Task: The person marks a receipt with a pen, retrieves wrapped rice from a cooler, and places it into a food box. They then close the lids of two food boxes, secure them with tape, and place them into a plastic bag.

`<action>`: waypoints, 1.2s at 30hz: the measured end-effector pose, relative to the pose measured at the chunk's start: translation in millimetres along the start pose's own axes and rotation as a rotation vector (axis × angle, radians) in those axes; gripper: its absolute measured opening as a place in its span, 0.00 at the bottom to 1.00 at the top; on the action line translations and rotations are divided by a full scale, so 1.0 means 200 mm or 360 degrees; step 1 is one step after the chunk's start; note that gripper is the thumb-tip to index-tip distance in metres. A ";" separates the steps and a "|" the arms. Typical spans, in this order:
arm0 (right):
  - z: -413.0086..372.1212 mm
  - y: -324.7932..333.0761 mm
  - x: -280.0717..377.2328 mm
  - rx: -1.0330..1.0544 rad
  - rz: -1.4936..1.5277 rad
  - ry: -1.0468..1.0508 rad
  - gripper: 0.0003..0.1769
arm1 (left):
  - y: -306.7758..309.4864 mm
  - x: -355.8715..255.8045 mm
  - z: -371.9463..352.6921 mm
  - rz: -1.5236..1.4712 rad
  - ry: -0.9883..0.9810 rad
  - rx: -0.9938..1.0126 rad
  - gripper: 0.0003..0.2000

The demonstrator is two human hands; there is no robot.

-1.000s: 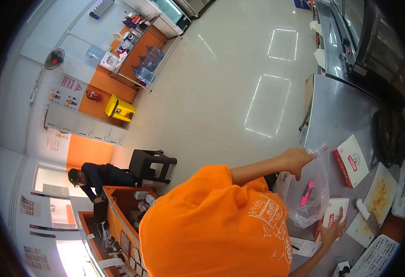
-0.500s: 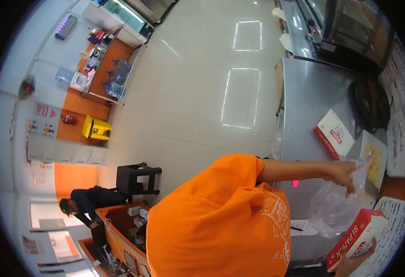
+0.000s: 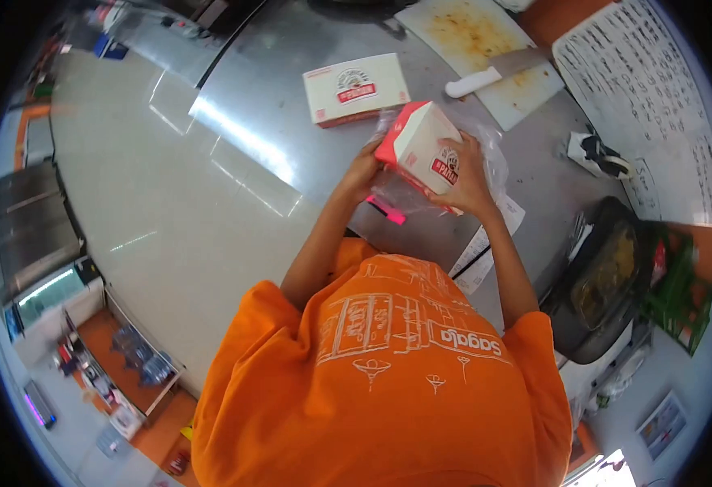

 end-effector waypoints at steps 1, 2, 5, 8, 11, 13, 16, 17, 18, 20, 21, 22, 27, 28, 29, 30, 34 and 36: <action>0.00 0.03 -0.02 0.0078 -0.0186 0.0029 0.52 | 0.02 -0.02 -0.03 0.0187 0.0022 -0.0012 0.20; -0.02 0.04 -0.04 0.0171 -0.0365 0.0050 0.51 | 0.05 -0.04 -0.07 0.0374 0.0045 -0.0020 0.19; -0.06 0.07 -0.02 0.0383 -0.0498 0.0064 0.51 | -0.04 -0.24 -0.15 0.0763 -0.0227 -0.0109 0.19; -0.10 0.08 0.08 0.0484 -0.0502 0.0136 0.51 | -0.16 -0.53 -0.24 0.1414 -0.0750 -0.0457 0.24; -0.13 0.13 0.17 0.0448 -0.0551 0.0206 0.47 | -0.30 -0.64 -0.29 0.1926 -0.0994 -0.0485 0.24; -0.11 0.18 0.12 0.0357 -0.0765 0.0129 0.46 | -0.41 -0.60 -0.35 0.2186 -0.1066 -0.0281 0.24; -0.10 0.24 0.00 0.0337 -0.0957 -0.0193 0.46 | -0.49 -0.41 -0.37 0.2442 -0.0826 -0.0045 0.27; -0.10 0.26 -0.04 0.0350 -0.0995 -0.0317 0.45 | -0.46 -0.35 -0.34 0.2395 -0.0754 0.0001 0.28; -0.09 0.28 0.02 0.0277 -0.1063 -0.0174 0.43 | -0.43 -0.28 -0.30 0.2350 -0.0677 0.0045 0.29; -0.09 0.24 0.06 0.0317 -0.1235 -0.0094 0.43 | -0.42 -0.25 -0.28 0.2216 -0.0571 0.0184 0.32; -0.09 0.22 0.08 0.0349 -0.1326 -0.0061 0.42 | -0.47 -0.27 -0.31 0.2111 -0.0532 0.0279 0.35; -0.10 0.22 0.08 0.0369 -0.1339 -0.0138 0.42 | -0.51 -0.27 -0.34 0.1997 -0.0482 0.0372 0.37; -0.19 0.11 -0.26 0.0945 -0.0796 -0.0840 0.39 | -0.46 -0.46 -0.45 0.0932 -0.0744 0.0705 0.47; -0.19 0.11 -0.29 0.0739 -0.0692 -0.0753 0.39 | -0.42 -0.49 -0.46 0.0638 -0.0749 0.0707 0.48; -0.22 0.12 -0.33 0.0534 -0.0586 -0.0665 0.40 | -0.38 -0.51 -0.46 0.0298 -0.0897 0.0590 0.50; -0.20 0.16 -0.28 0.0324 -0.0480 -0.0576 0.41 | -0.32 -0.53 -0.46 -0.0018 -0.1070 0.0493 0.53; -0.07 0.27 -0.06 0.0228 -0.0241 -0.0740 0.49 | -0.33 -0.12 -0.29 0.0363 -0.1115 0.0060 0.48; -0.03 0.28 -0.04 0.0230 -0.0288 -0.0735 0.53 | -0.46 -0.01 -0.26 0.0283 -0.1004 0.0034 0.38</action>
Point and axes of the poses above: each hand's wrist, its own z-axis towards the middle knuckle, its own y-axis out of the back of the hand, x = y × z, the point moved 10 cm from there along z, towards the middle knuckle, and after that the axes turned 1 degree about z, right-handed, at the moved point
